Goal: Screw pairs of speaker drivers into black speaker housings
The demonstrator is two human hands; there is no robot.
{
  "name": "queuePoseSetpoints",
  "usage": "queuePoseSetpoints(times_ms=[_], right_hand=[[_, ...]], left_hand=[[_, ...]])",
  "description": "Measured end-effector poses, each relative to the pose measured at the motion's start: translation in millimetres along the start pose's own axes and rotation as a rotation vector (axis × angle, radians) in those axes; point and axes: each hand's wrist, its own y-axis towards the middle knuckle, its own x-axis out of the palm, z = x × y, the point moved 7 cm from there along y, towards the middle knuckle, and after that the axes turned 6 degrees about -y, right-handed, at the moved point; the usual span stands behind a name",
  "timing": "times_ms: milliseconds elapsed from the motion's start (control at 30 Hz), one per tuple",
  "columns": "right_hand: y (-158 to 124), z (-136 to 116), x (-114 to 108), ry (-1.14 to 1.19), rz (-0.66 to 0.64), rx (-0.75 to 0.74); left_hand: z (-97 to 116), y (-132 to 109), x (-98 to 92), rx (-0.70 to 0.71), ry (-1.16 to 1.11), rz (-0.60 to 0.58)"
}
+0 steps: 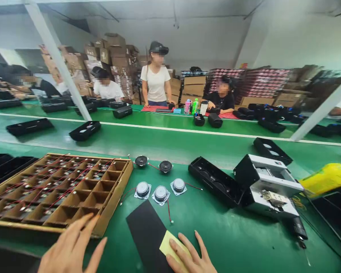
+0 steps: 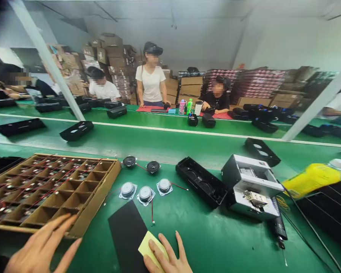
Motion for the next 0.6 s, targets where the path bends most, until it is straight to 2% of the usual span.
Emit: queuePoseSetpoints(times_ms=[100, 200, 267, 367, 467, 600], right_hand=[[22, -11, 16, 0.219, -0.127, -0.013], [54, -12, 10, 0.457, -0.239, 0.008], [74, -11, 0, 0.561, -0.268, -0.015], [98, -8, -7, 0.597, -0.275, -0.013], [115, -10, -4, 0.597, -0.275, 0.023], [132, -27, 2, 0.647, -0.267, 0.023]], left_hand=[[-19, 15, -2.2, -0.135, 0.128, -0.167], [-22, 22, 7.6, -0.128, 0.054, -0.236], [-23, 23, 12.4, -0.101, 0.002, -0.24], [-28, 24, 12.0, -0.083, -0.053, -0.211], [-32, 29, 5.7, -0.082, -0.086, -0.164], [-33, 39, -0.4, -0.067, -0.128, -0.136]])
